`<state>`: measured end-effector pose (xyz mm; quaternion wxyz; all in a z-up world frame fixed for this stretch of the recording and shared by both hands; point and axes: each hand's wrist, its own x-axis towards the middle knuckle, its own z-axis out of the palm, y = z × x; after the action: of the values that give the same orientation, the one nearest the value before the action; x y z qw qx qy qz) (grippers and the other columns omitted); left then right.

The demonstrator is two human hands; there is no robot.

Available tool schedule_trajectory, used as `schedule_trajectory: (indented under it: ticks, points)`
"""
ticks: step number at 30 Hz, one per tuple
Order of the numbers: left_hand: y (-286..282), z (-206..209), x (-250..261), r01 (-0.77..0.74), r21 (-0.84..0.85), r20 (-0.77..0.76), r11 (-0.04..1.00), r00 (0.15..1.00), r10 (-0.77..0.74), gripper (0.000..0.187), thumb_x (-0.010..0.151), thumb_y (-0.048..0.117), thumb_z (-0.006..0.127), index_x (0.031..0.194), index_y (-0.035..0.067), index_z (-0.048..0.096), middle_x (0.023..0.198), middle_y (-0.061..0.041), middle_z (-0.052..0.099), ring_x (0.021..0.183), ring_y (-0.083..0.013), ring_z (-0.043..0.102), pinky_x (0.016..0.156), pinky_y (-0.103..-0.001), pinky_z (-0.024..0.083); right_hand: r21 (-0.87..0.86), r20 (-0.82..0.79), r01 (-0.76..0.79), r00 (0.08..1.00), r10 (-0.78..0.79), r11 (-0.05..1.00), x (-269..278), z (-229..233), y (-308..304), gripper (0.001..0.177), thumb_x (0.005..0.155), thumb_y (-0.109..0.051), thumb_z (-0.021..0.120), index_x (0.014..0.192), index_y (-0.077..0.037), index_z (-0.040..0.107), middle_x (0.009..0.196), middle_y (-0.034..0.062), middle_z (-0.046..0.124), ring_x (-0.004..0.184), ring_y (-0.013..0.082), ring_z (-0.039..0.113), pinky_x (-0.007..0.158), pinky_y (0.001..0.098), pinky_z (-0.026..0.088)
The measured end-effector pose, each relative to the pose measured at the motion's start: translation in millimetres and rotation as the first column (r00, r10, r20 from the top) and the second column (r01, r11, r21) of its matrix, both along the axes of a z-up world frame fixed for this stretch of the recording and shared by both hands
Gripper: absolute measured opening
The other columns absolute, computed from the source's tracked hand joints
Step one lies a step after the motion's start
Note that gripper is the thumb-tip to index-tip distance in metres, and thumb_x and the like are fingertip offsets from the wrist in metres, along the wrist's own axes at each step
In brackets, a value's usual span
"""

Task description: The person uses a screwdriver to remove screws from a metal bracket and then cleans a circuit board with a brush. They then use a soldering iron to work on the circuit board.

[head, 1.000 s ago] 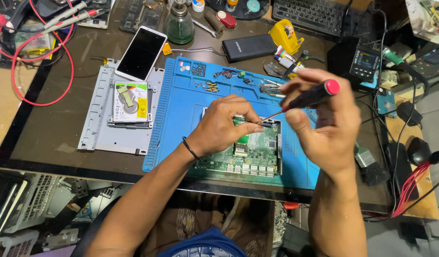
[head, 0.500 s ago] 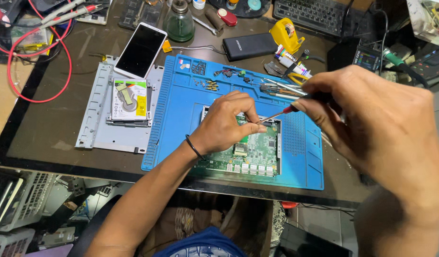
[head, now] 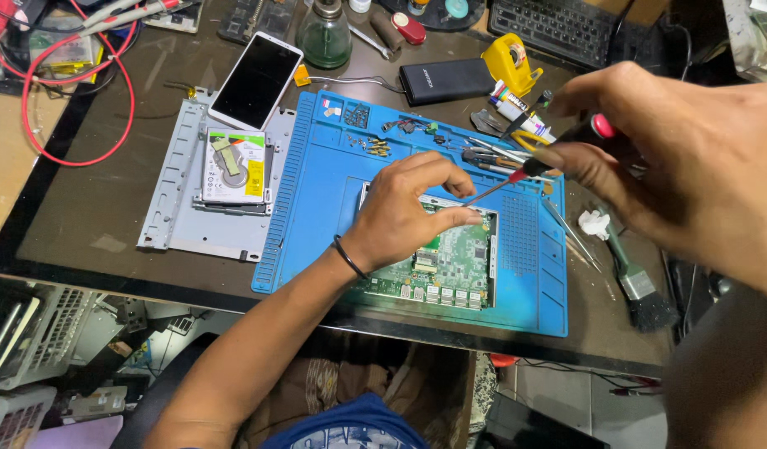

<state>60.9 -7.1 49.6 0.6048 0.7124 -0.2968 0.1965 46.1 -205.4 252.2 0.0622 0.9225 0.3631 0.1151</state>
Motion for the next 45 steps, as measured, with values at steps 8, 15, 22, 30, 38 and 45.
schedule_trajectory:
  ticks: [8,15,22,30,38,45]
  points:
    - [4.1,4.8,3.2,0.075,-0.018,0.030,0.997,0.997,-0.074,0.012,0.082,0.014,0.084,0.081,0.014,0.072,0.079,0.002,0.072,0.071,-0.0147,0.065,0.070,-0.033,0.048,-0.020,-0.121,-0.086,0.989,0.083,0.996,0.8,14.8,5.8,0.036,0.096,-0.041,0.068,0.118,-0.013,0.070,0.095,0.0017,0.070,0.075,0.0175,0.068,0.062,0.0335,0.051]
    - [8.2,0.1,8.8,0.122,0.195,0.023,0.973,0.991,-0.129,0.003,0.092,0.022,0.075,0.093,0.022,0.077,0.089,0.008,0.077,0.084,-0.0162,0.071,0.080,-0.037,0.046,-0.343,0.250,0.252,0.953,-0.171,0.905,-2.5,-15.4,-10.6,0.073,0.120,-0.080,0.051,0.079,-0.019,0.046,0.063,-0.0061,0.049,0.057,0.0156,0.054,0.061,0.0328,0.037]
    - [8.8,-8.4,8.3,0.109,0.197,0.016,0.974,0.993,-0.114,0.005,0.096,0.026,0.071,0.095,0.025,0.075,0.091,0.010,0.075,0.089,-0.0159,0.067,0.082,-0.036,0.042,0.049,-0.215,-0.181,0.958,0.188,0.982,-5.2,4.4,2.5,0.028,0.097,-0.021,0.063,0.118,-0.003,0.066,0.115,0.0095,0.072,0.098,0.0265,0.072,0.076,0.0379,0.056]
    - [10.1,-8.9,8.5,0.194,0.169,0.020,0.966,0.980,-0.200,0.014,0.102,0.022,0.063,0.106,0.022,0.076,0.094,0.006,0.076,0.093,-0.0188,0.067,0.085,-0.035,0.048,0.032,-0.232,-0.176,0.956,0.178,0.984,-2.5,16.4,7.6,0.034,0.091,-0.023,0.069,0.120,-0.005,0.068,0.106,0.0051,0.075,0.090,0.0206,0.074,0.077,0.0357,0.058]
    - [8.6,-5.2,7.1,0.160,0.079,0.014,0.984,0.987,-0.162,0.005,0.091,0.021,0.077,0.095,0.018,0.077,0.093,0.002,0.077,0.092,-0.0186,0.069,0.086,-0.036,0.051,-0.110,-0.036,0.081,0.996,-0.086,0.991,-5.1,1.9,1.9,0.047,0.092,-0.060,0.073,0.112,-0.020,0.058,0.058,-0.0029,0.055,0.055,0.0163,0.058,0.058,0.0359,0.043]
    - [11.6,-8.5,8.7,0.184,0.088,-0.055,0.979,0.982,-0.180,0.009,0.094,0.024,0.073,0.099,0.020,0.079,0.096,0.003,0.078,0.095,-0.0159,0.069,0.088,-0.033,0.053,-0.085,0.006,0.034,0.999,-0.034,0.996,0.7,-7.9,-3.1,0.049,0.100,-0.057,0.069,0.116,-0.011,0.065,0.068,0.0012,0.064,0.068,0.0229,0.068,0.062,0.0362,0.049]
